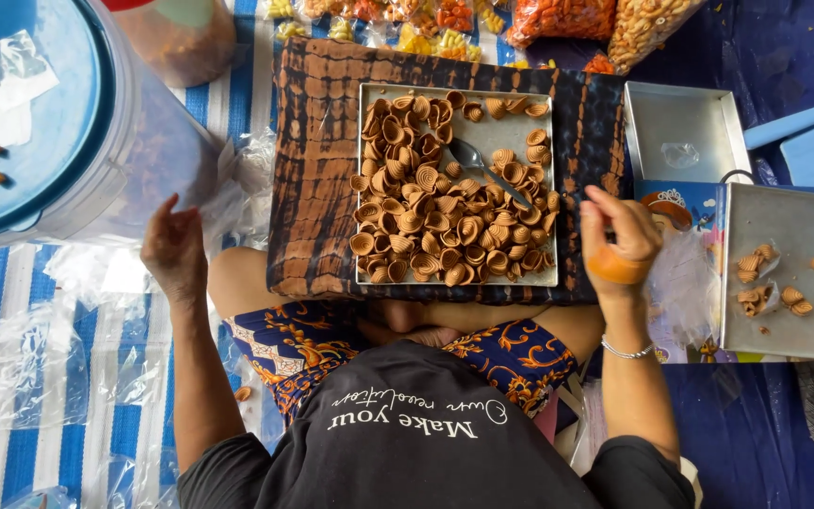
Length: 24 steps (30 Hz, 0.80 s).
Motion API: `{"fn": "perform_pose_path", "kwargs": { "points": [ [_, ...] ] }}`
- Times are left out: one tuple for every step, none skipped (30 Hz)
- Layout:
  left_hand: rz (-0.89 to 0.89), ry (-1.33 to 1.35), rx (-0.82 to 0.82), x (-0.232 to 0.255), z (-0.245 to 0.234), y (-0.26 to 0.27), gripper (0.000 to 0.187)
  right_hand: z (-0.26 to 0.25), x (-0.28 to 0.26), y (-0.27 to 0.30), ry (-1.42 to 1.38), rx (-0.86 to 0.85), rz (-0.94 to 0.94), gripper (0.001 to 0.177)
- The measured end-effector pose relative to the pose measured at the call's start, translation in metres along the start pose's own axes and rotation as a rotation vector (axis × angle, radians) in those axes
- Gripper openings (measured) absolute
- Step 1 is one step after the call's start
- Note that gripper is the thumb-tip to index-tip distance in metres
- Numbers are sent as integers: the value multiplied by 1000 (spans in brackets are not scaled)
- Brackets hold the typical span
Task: A person sitting on the floor is manually packaging small cone-shaped snacks into plastic bags, picking them up one by one from a tray.
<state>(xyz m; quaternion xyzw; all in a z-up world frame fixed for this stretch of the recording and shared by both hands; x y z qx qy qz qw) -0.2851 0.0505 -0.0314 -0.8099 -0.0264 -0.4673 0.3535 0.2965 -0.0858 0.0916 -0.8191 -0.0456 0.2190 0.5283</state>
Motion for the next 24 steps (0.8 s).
{"fn": "perform_pose_path", "kwargs": {
  "points": [
    [-91, 279, 50, 19, 1, -8, 49, 11, -7, 0, -61, 0, 19, 16],
    [-90, 280, 53, 41, 3, -13, 49, 24, -22, -3, -63, 2, 15, 16],
    [-138, 430, 94, 62, 4, -18, 48, 38, -36, -5, -184, -20, 73, 18],
    [-186, 580, 133, 83, 5, -23, 48, 52, -51, -8, -304, -42, 131, 21],
    [-184, 582, 136, 97, 11, -19, 48, 61, -74, -18, -305, -40, 129, 21],
    [-270, 724, 96, 112, 18, -15, 51, 72, -98, -27, -433, -148, 189, 30],
    [-355, 865, 55, 126, 25, -12, 54, 83, -122, -36, -561, -258, 248, 43],
    [-351, 866, 58, 146, 32, -7, 54, 91, -134, -35, -564, -256, 245, 43],
    [-370, 897, -14, 167, 39, -1, 54, 101, -146, -32, -683, -408, 347, 69],
    [-389, 927, -87, 187, 47, 5, 53, 110, -159, -28, -799, -561, 449, 96],
    [-386, 929, -87, 193, 56, 12, 53, 114, -163, -24, -799, -560, 446, 96],
    [-387, 983, -126, 199, 66, 19, 53, 118, -167, -19, -895, -606, 560, 94],
    [-391, 1037, -165, 205, 75, 27, 53, 122, -172, -13, -989, -655, 676, 93],
    [-392, 1039, -163, 207, 78, 31, 53, 122, -177, -18, -987, -656, 675, 93],
    [-407, 1057, -193, 210, 82, 34, 53, 122, -181, -23, -1018, -617, 749, 82],
    [-422, 1075, -222, 212, 85, 38, 54, 121, -185, -27, -1047, -577, 823, 72],
    [-427, 1076, -220, 211, 90, 43, 54, 121, -183, -26, -1044, -582, 825, 72],
    [-474, 1113, -226, 209, 94, 48, 56, 121, -181, -24, -1073, -598, 854, 78],
    [-517, 1150, -232, 207, 99, 51, 57, 122, -179, -22, -1104, -611, 881, 85],
    [-517, 1150, -230, 207, 101, 52, 57, 123, -180, -27, -1104, -613, 880, 85],
    [-554, 1183, -269, 207, 103, 55, 57, 124, -182, -30, -1242, -630, 969, 89],
    [-592, 1215, -309, 207, 106, 59, 56, 124, -184, -33, -1380, -645, 1057, 94],
    [-591, 1215, -309, 211, 105, 58, 56, 127, -184, -36, -1380, -645, 1056, 94],
    [-616, 1232, -352, 215, 104, 57, 55, 129, -185, -38, -1397, -639, 1015, 90]
  ]
}}
Point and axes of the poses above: each hand's wrist, its own y-axis away from the middle knuckle, its own z-axis out of the palm, x = y × z, the point moved 2 cm from there along -y, towards the middle knuckle, and after that the axes turned 15 degrees about x, right-handed, at the moved point
